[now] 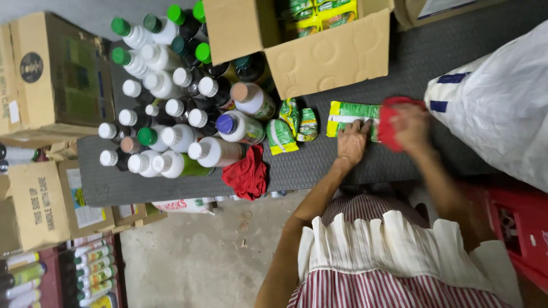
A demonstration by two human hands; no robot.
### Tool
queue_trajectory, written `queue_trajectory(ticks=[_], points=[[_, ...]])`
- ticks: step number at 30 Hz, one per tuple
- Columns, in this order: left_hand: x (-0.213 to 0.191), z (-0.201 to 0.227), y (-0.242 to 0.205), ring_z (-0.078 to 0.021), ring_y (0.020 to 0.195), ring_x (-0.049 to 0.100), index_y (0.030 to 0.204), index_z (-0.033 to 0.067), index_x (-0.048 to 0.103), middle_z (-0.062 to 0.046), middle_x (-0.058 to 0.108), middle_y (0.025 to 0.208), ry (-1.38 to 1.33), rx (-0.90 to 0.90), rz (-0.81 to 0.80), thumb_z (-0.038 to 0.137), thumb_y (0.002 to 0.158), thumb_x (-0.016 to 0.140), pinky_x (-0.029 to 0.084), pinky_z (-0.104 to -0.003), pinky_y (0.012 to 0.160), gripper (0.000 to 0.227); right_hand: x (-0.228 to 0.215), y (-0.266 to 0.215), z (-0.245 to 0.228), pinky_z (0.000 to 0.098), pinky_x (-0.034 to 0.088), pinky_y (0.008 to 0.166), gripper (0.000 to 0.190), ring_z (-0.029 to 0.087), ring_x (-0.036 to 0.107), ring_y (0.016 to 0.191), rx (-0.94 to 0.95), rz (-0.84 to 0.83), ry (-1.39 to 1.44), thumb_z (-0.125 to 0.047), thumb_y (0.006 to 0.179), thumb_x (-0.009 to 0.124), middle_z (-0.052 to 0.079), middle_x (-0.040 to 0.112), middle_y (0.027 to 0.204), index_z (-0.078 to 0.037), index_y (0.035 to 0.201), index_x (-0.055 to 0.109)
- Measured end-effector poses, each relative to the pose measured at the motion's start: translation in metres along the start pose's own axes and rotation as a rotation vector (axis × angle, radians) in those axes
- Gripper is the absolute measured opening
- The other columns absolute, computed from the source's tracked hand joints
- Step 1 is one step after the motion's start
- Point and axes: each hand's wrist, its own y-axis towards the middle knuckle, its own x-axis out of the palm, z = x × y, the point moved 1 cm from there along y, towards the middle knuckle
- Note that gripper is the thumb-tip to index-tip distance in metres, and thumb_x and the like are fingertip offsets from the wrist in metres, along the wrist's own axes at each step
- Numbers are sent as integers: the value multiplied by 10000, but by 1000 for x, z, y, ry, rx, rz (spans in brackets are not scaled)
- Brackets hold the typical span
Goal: Wiping down agricultural product packets with a cloth and organizing them into a cardboard box.
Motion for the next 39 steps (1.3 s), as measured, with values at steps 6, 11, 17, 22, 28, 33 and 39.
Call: queue_trajectory(ticks=[6, 11, 17, 22, 28, 33, 39], points=[[23, 0, -5, -260, 1098, 616, 1418, 262, 598, -33, 606, 1248, 19, -98, -42, 218, 967, 568, 490, -515, 922, 454, 20, -53, -82, 505, 433, 950, 520, 333, 503, 1259, 55, -53, -353, -103, 853, 642, 79, 574, 1494, -121, 1370, 700], [8, 0, 0, -252, 1128, 608, 1429, 269, 602, -25, 599, 1266, -12, -88, -62, 207, 945, 579, 475, -523, 936, 489, -9, -85, -68, 501, 444, 965, 506, 301, 532, 1239, 11, -187, -298, -40, 852, 637, 15, 613, 1408, -179, 1334, 701], [7, 4, -1, -268, 1141, 600, 1432, 264, 590, -55, 588, 1252, -58, -106, -74, 229, 919, 610, 459, -550, 955, 514, 1, -60, -72, 505, 437, 933, 533, 334, 498, 1196, 124, -103, -249, -15, 857, 626, 47, 582, 1413, -174, 1358, 706], [3, -2, -6, -283, 1157, 596, 1455, 266, 585, -79, 583, 1253, -52, -149, -137, 218, 940, 588, 454, -558, 952, 517, 23, -25, -44, 574, 404, 818, 656, 382, 473, 1199, 94, -156, -467, -150, 701, 731, 122, 554, 1380, -142, 1356, 715], [-14, -15, -29, -336, 1188, 594, 1361, 216, 611, -134, 601, 1313, -175, -230, 34, 231, 807, 733, 487, -517, 960, 568, 32, -24, 24, 608, 423, 880, 656, 410, 441, 1256, 252, -278, -330, -85, 694, 726, 86, 534, 1430, -268, 1324, 730], [27, -52, -51, -479, 1177, 563, 1450, -22, 537, -294, 563, 1321, -551, -776, 328, 250, 909, 739, 486, -517, 975, 639, 28, -58, -40, 624, 416, 854, 659, 399, 453, 1270, 159, -283, -462, -145, 800, 756, 92, 524, 1464, -262, 1440, 649], [57, -88, -30, -437, 923, 711, 1070, -14, 711, -244, 730, 1007, -618, -856, 119, 297, 808, 863, 547, -486, 840, 435, -19, -54, -48, 640, 393, 866, 661, 408, 448, 1255, 48, -318, -373, -205, 716, 772, 114, 533, 1425, -236, 1363, 644]])
